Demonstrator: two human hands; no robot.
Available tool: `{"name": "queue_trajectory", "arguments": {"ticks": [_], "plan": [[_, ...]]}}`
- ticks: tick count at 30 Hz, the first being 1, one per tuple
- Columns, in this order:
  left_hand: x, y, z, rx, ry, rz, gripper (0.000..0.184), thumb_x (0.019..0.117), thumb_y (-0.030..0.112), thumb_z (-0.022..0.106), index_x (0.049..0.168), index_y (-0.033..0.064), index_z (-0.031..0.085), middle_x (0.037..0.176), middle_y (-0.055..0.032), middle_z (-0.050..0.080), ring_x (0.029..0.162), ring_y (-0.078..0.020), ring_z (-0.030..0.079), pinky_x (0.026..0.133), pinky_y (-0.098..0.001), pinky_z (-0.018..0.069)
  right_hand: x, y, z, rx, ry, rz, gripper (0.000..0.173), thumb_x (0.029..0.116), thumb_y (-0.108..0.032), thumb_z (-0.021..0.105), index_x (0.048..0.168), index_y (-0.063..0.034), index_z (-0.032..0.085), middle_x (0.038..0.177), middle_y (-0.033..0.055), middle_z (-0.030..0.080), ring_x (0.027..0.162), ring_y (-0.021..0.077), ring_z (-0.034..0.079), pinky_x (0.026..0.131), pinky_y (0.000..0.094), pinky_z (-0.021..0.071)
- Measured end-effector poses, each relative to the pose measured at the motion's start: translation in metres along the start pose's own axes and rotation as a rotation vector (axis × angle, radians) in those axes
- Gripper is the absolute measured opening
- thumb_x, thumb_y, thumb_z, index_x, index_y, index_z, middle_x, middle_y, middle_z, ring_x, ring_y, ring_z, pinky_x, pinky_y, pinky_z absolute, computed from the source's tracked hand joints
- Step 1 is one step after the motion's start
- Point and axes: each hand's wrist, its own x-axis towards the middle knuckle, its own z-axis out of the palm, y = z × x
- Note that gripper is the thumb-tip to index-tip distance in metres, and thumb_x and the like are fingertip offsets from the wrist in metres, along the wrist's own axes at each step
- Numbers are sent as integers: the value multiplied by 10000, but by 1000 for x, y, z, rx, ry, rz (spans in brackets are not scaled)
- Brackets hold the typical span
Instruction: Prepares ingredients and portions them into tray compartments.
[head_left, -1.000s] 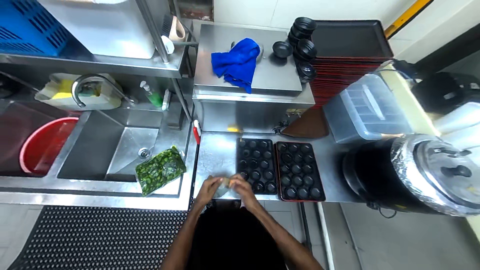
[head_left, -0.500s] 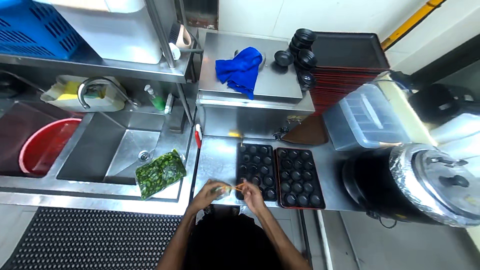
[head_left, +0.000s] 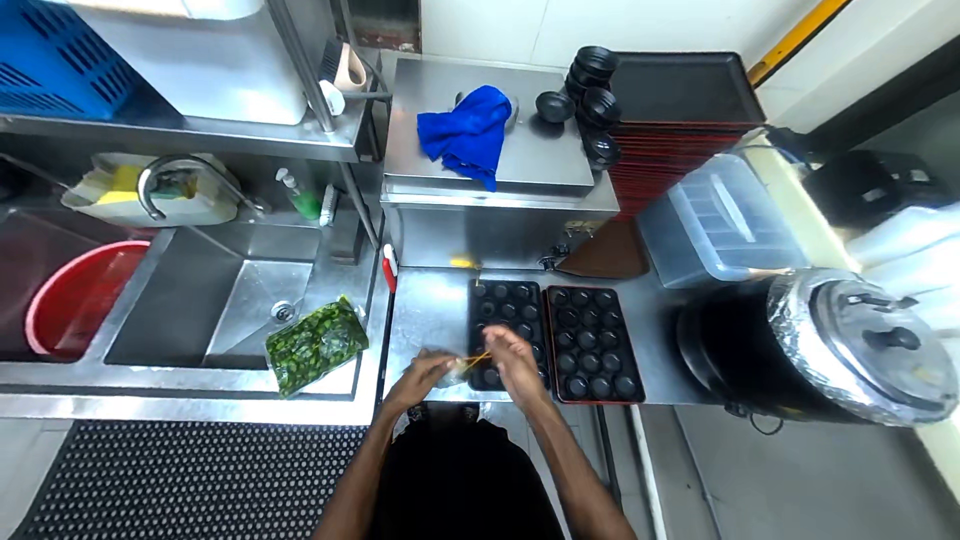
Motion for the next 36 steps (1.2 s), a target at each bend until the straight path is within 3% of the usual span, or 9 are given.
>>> {"name": "queue_trajectory", "arguments": {"ticks": [4,7,9,13,17,21,24,30,36], "plan": [[6,11,-13,53,-140,-35,386,1067,420,509,1274,174,723,1163,9,717,1106,-178,570,1039,-496,380,11,2,-8,512,65,100,458,1052,-66,477,1507,-91,430,722,-28,507,547,63,486,565,244,497],[4,16,-25,69,-176,-65,381,1050,451,533,1236,192,741,1107,12,719,1073,-165,574,1027,-500,384,1,4,-19,324,-169,151,617,1046,-113,521,1602,-145,254,756,13,554,591,81,541,604,251,521],[4,23,-27,85,-115,-113,373,1038,468,548,1142,184,767,1000,18,715,998,-158,582,971,-475,417,-7,1,-25,-147,-428,177,508,1069,-180,521,1534,-31,380,860,74,666,669,97,579,642,265,500],[11,39,-12,206,-116,-196,343,1019,448,565,1055,177,773,940,19,723,1012,-202,598,1007,-569,362,-20,-20,-3,-866,-700,133,323,1105,-341,463,1281,-132,635,877,58,702,779,171,684,787,413,575],[3,36,-7,178,-178,-64,410,1074,435,466,1159,148,747,1073,-9,716,1089,-215,568,1031,-545,353,-1,-15,-6,-219,-326,4,445,1029,-94,559,1442,41,462,1017,105,700,764,122,631,698,294,549],[-12,32,-13,-19,-152,76,357,1062,378,544,1239,115,708,1166,-25,699,1078,-150,556,1010,-382,401,14,29,-35,486,24,181,383,1058,-117,461,1441,-119,464,795,2,589,512,52,455,488,224,443],[-17,39,-20,-248,-51,83,279,1052,233,575,1250,76,691,1163,-38,695,1051,-124,594,971,-339,466,-11,31,-49,221,-180,194,291,1075,-264,491,1305,-134,611,603,-76,505,467,24,443,482,197,437],[-5,55,-17,-401,5,-69,284,1031,111,588,1291,21,661,1039,-90,725,893,-145,683,846,-322,575,-44,-20,-39,-1030,-614,-119,383,1096,-376,480,1074,-77,718,752,56,702,682,182,690,714,422,586],[4,35,-17,14,-105,116,280,1042,318,592,1219,160,741,1167,16,726,1081,-119,581,1023,-373,406,-25,-18,6,-227,-270,-68,260,1065,-113,462,1103,8,688,674,-19,565,590,61,525,595,255,489]]}}
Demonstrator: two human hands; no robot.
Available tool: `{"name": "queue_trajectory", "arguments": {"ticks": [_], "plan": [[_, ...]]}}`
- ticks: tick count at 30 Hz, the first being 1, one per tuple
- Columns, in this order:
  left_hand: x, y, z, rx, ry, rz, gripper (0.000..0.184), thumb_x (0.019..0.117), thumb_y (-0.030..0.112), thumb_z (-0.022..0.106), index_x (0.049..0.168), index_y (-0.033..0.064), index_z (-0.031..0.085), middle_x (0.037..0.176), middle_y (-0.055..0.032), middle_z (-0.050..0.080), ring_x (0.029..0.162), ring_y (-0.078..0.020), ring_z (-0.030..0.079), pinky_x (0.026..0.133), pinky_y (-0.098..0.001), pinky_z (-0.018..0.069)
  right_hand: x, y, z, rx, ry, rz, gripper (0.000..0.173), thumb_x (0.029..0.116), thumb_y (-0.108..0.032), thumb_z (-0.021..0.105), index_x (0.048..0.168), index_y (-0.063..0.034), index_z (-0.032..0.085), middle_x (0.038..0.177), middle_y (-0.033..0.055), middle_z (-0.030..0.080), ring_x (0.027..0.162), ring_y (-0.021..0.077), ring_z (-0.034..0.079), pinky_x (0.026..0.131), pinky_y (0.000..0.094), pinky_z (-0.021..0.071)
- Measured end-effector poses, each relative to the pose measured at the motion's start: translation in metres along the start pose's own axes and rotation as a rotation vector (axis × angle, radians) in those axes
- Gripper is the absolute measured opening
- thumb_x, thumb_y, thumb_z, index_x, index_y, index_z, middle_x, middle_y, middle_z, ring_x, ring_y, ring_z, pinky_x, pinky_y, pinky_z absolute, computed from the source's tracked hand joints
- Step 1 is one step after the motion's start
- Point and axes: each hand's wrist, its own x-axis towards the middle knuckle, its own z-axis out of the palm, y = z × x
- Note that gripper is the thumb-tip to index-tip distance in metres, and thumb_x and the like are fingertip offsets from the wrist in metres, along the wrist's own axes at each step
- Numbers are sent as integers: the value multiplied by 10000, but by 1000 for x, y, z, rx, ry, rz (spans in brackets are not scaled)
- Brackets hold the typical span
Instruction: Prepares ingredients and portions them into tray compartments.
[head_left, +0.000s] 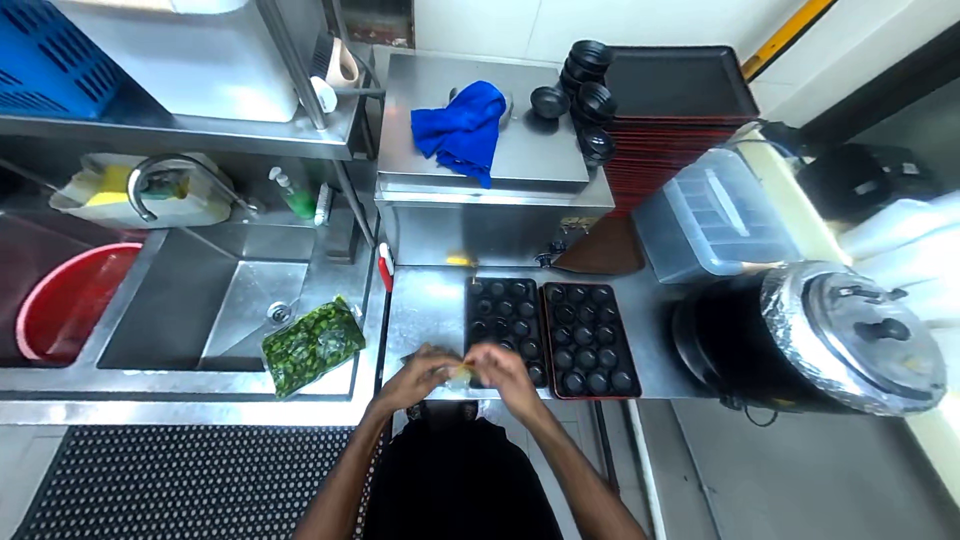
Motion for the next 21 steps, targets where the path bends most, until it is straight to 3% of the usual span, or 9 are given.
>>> {"name": "queue_trajectory", "arguments": {"ticks": [2,5,10,14,16,18,20,21], "plan": [[3,-5,-6,18,33,-28,288,1048,309,577,1235,148,725,1154,7,715,1056,-126,572,997,-360,422,25,23,-1,481,272,174,246,1098,-143,398,1093,-45,623,600,-75,419,493,30,406,505,198,404],[14,-19,-16,16,117,-57,283,1046,331,582,1244,189,727,1143,35,713,1057,-119,568,990,-350,424,37,53,-1,1013,379,211,215,1123,-227,386,1090,-128,574,580,-81,412,450,48,418,466,206,430],[18,-39,-11,-82,321,-54,232,1035,250,595,1207,178,733,1146,21,716,1058,-153,598,981,-379,456,25,66,12,1194,243,107,326,1122,-375,357,1115,-163,603,685,-44,526,562,83,526,543,239,481],[11,-37,-15,-347,270,40,223,1024,129,597,1196,56,718,1172,-85,687,1054,-184,639,944,-355,545,27,74,7,1338,369,113,444,1120,-437,292,1069,-157,632,659,-39,549,546,95,544,529,251,496],[12,-33,-20,-430,175,59,224,1028,120,585,1194,25,702,1139,-86,686,1013,-156,644,911,-326,550,30,73,13,1343,314,125,416,1117,-429,318,1117,-161,637,666,-42,540,543,85,522,520,241,476],[16,-30,-25,-414,114,39,242,1046,147,557,1197,14,691,1106,-79,696,979,-135,645,885,-309,544,30,67,18,1186,131,91,316,1106,-384,406,1155,-162,626,678,-75,501,552,43,475,530,206,427],[19,-28,-25,-462,131,10,263,1067,163,516,1185,10,695,1090,-66,710,972,-114,656,892,-301,545,27,53,10,746,-45,52,323,1098,-361,456,1055,-110,655,638,-103,461,537,4,429,530,179,382],[20,-26,-22,-535,185,-14,265,1067,178,517,1165,17,702,1065,-53,716,946,-99,662,877,-292,550,24,44,2,400,-126,19,356,1095,-330,460,978,-85,691,617,-95,472,540,-1,431,537,182,383]]}}
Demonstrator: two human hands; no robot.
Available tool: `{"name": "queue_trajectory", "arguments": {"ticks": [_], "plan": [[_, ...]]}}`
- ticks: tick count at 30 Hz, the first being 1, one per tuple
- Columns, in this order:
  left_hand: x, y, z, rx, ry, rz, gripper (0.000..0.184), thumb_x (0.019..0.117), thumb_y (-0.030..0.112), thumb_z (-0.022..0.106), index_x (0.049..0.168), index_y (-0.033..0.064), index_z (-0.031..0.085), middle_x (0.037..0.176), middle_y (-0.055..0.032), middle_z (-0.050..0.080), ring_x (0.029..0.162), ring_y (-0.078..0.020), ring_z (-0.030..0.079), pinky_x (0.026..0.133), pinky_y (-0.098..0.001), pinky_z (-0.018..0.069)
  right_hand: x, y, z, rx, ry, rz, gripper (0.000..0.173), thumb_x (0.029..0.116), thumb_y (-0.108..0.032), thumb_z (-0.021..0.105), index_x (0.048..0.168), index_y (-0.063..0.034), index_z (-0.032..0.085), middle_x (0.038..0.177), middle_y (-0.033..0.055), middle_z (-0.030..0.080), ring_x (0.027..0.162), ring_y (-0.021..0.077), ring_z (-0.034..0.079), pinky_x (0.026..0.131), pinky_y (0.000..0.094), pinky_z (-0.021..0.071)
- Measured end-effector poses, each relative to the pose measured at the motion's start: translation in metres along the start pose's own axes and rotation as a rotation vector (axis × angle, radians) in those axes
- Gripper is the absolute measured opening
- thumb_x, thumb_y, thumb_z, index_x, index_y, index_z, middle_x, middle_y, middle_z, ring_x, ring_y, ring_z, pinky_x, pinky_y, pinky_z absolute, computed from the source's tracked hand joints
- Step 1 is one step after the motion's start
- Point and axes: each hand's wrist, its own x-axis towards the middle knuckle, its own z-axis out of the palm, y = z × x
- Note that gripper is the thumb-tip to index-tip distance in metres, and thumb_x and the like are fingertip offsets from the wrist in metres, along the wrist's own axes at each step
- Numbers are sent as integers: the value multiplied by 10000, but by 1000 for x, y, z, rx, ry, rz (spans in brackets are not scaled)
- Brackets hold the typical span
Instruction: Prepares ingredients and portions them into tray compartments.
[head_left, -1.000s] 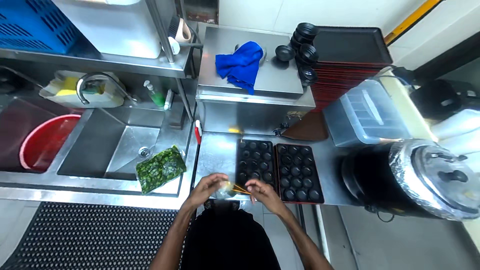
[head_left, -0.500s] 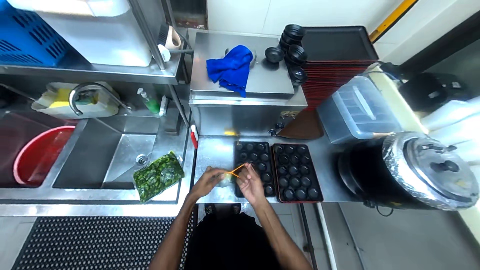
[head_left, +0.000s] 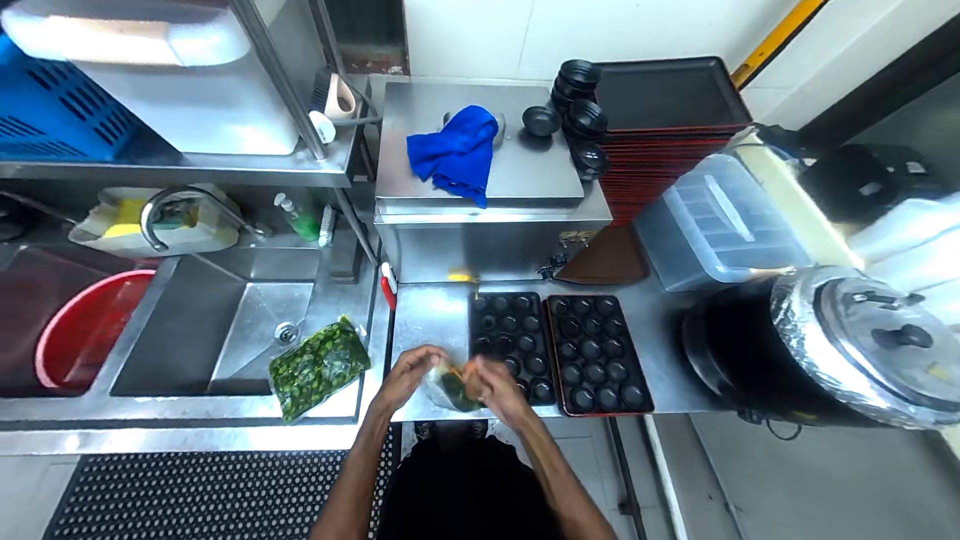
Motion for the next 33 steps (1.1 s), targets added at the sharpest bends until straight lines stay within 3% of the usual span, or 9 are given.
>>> {"name": "queue_trajectory", "arguments": {"ticks": [3,7,12,16,21,23,26,30,33], "plan": [[3,10,15,-110,238,-105,204,1017,126,568,1113,20,713,941,-42,707,808,-92,648,763,-278,559,-11,-30,-2,-928,-335,-31,376,1076,-355,552,947,-59,744,786,61,650,717,160,613,701,353,538],[7,18,35,156,155,-174,273,1005,136,630,1258,37,611,713,-35,628,601,-109,571,604,-275,507,-24,-40,37,-1290,-348,133,407,1098,-405,464,1322,-96,602,1009,149,722,927,319,730,835,531,593],[1,13,25,242,46,16,188,1025,120,606,1189,45,553,775,16,636,653,-48,577,636,-218,503,1,-60,23,-272,162,-64,277,1082,-155,441,1181,-28,667,654,-53,517,548,41,474,533,226,443],[12,28,28,216,-3,27,111,1044,107,568,1146,65,565,812,7,609,658,-48,553,624,-208,487,13,-53,-10,600,370,-160,215,1080,-168,457,1167,-106,643,579,-104,438,437,10,380,427,177,355],[8,26,34,21,-151,-55,491,1038,509,525,1259,77,599,1110,-9,687,1024,-92,644,923,-304,537,4,-60,-19,810,318,-196,266,1092,-190,447,1268,-90,621,595,-81,481,433,24,407,426,181,373],[5,28,39,7,-237,2,445,984,371,685,1283,57,584,1125,-18,703,1014,-91,665,895,-291,557,1,-69,-21,720,297,-156,298,1093,-188,449,1322,-71,600,617,-81,487,435,16,400,417,168,372],[5,31,51,151,-161,-15,246,991,105,663,1206,-4,613,992,-44,717,873,-105,682,801,-289,583,-9,-77,-18,363,195,-32,325,1087,-199,478,1348,-49,598,646,-89,473,463,1,377,429,163,339],[12,17,59,461,-109,32,241,1031,258,612,1077,63,747,889,-6,714,808,-76,625,778,-277,526,-27,-105,-4,-546,-259,212,317,1095,-258,479,1185,-80,726,678,-46,557,585,39,496,582,238,452],[13,13,68,556,-143,52,244,965,288,653,929,89,789,810,0,708,796,-88,589,766,-301,481,-23,-118,12,-737,-474,290,334,1109,-305,477,1245,-99,702,732,7,613,635,93,563,644,308,505]]}}
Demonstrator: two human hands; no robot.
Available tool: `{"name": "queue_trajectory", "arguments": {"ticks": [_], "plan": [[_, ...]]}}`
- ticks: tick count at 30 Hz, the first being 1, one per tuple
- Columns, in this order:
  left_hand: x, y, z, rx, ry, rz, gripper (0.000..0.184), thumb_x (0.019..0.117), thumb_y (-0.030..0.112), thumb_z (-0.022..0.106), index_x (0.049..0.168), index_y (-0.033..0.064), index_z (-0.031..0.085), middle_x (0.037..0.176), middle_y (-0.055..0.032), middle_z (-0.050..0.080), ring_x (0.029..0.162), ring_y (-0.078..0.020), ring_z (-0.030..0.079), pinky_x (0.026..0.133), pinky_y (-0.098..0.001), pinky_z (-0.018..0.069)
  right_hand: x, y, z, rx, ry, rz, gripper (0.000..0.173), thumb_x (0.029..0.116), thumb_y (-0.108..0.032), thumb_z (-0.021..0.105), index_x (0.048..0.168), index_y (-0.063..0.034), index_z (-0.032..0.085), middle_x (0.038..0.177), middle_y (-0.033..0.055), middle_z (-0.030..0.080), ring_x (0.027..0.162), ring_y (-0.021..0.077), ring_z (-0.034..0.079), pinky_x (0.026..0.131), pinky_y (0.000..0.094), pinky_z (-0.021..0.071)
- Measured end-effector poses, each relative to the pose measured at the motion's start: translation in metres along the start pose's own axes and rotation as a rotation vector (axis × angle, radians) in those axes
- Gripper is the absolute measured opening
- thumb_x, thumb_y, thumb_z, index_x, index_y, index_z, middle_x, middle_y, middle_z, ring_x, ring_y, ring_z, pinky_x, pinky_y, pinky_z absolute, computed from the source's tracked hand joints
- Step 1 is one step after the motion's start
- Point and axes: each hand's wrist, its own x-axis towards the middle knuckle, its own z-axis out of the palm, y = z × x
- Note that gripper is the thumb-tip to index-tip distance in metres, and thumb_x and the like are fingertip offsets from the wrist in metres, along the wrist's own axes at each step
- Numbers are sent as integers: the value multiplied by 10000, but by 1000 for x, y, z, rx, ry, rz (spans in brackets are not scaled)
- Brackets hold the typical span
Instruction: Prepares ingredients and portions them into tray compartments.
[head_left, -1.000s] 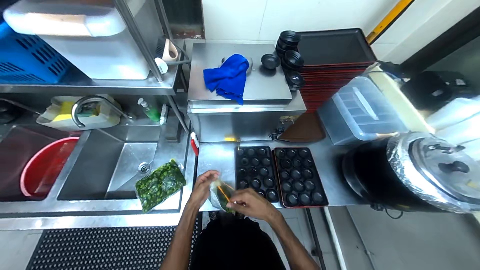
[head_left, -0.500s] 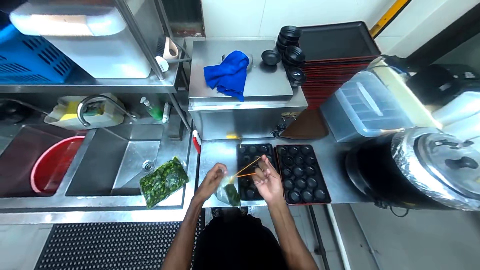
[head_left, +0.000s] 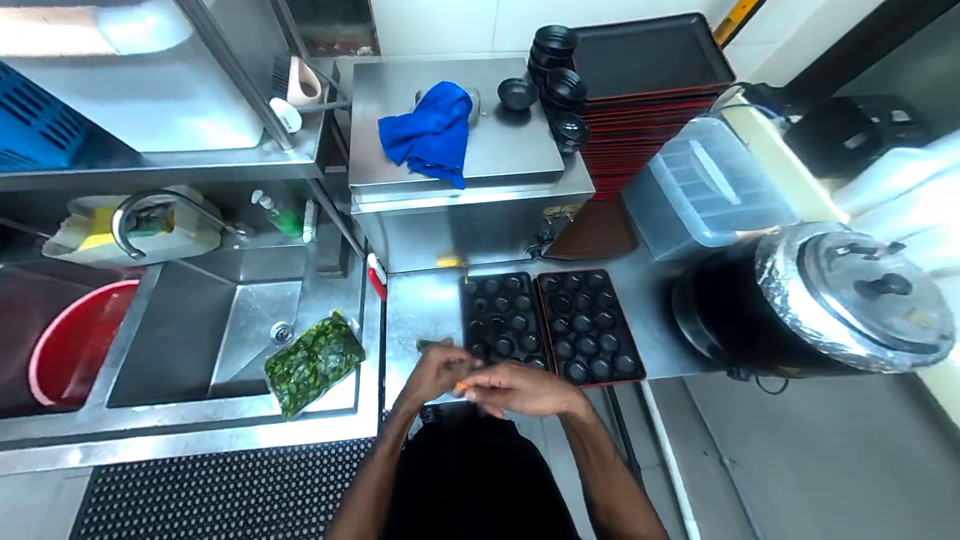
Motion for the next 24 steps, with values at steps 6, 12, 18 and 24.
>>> {"name": "queue_trajectory", "arguments": {"ticks": [6,12,18,24], "plan": [[-2,-9,-3,-122,62,-101,263,984,108,499,755,60,619,670,17,548,605,-52,503,576,-247,433,39,62,-5,1460,877,-64,217,1088,-154,401,1115,-66,598,558,-90,414,396,3,362,389,151,355],[-36,-6,-12,-340,23,-192,352,1032,280,585,1276,42,674,1138,-60,722,1006,-115,665,920,-325,546,35,77,20,1435,995,-210,246,1105,-198,413,1183,-80,614,551,-106,391,377,-4,339,362,150,331],[-30,13,-2,374,-277,22,371,978,498,625,1005,159,774,948,-54,742,984,-267,654,974,-537,467,1,33,28,122,300,-290,290,1107,-175,476,1219,-28,699,784,30,677,672,74,610,665,261,545],[-29,1,-19,275,-368,-130,436,871,597,732,1063,212,804,959,-59,741,995,-236,634,996,-496,462,2,34,-10,554,874,-130,314,1105,-173,406,1313,-58,611,685,-59,458,512,41,377,457,208,334]]}}
